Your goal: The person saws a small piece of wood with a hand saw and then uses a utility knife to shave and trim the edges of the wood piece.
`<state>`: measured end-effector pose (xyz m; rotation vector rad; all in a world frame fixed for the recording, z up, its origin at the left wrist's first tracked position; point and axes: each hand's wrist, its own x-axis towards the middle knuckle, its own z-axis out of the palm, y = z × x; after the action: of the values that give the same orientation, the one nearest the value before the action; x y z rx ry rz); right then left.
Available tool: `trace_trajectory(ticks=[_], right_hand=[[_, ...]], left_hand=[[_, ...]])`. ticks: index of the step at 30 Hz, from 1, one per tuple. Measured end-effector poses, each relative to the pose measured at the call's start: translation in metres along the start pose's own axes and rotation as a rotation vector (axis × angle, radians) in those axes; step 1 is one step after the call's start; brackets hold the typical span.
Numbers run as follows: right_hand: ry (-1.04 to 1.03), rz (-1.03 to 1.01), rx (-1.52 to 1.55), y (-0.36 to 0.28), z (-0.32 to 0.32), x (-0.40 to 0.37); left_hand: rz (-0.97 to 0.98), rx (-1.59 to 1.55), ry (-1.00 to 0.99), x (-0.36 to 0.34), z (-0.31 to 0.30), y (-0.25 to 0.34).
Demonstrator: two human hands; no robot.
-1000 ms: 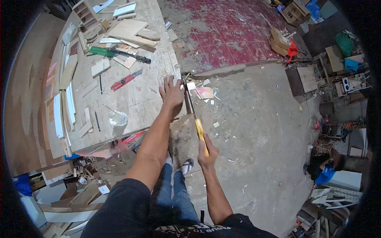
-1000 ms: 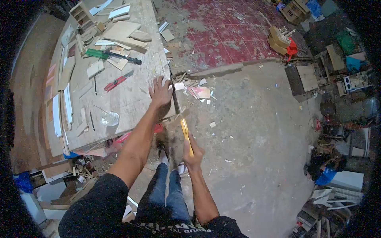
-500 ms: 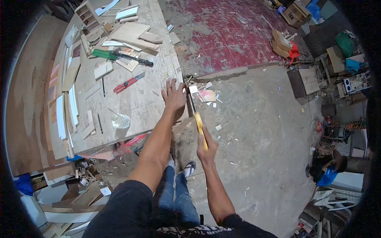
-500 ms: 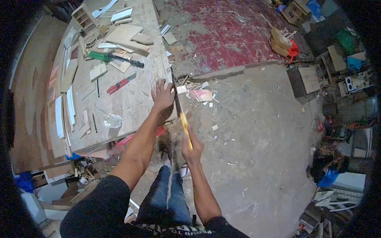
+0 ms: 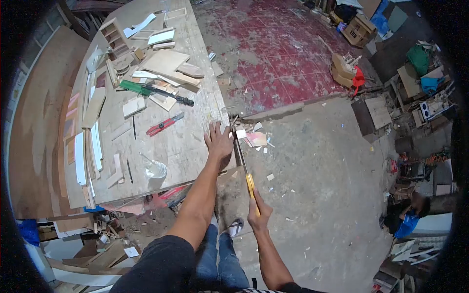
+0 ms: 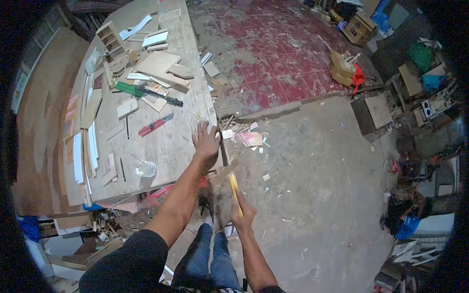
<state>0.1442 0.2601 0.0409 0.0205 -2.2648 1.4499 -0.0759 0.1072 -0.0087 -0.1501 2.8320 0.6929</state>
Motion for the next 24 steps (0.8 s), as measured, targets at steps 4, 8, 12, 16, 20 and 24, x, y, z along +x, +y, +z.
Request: trace_trajectory(ticks=[4, 8, 12, 16, 20, 24], right_hand=[[-0.077, 0.103, -0.005, 0.01, 0.036, 0.045], [0.031, -0.053, 0.048, -0.01, 0.004, 0.005], [-0.172, 0.265, -0.007, 0.007, 0.029, 0.045], [-0.018, -0.028, 0.027, 0.001, -0.001, -0.002], [-0.194, 0.299, 0.024, -0.005, 0.025, 0.054], [-0.061, 0.115, 0.083, 0.008, 0.001, -0.009]], left_hand=[[0.009, 0.012, 0.046, 0.002, 0.005, -0.003], [0.035, 0.034, 0.068, 0.002, 0.008, -0.005], [0.016, 0.011, 0.073, 0.004, 0.012, -0.006], [-0.009, 0.013, 0.005, 0.002, 0.002, 0.0], [0.016, 0.008, 0.033, 0.005, 0.01, -0.006], [-0.02, 0.006, -0.02, 0.003, 0.001, 0.0]])
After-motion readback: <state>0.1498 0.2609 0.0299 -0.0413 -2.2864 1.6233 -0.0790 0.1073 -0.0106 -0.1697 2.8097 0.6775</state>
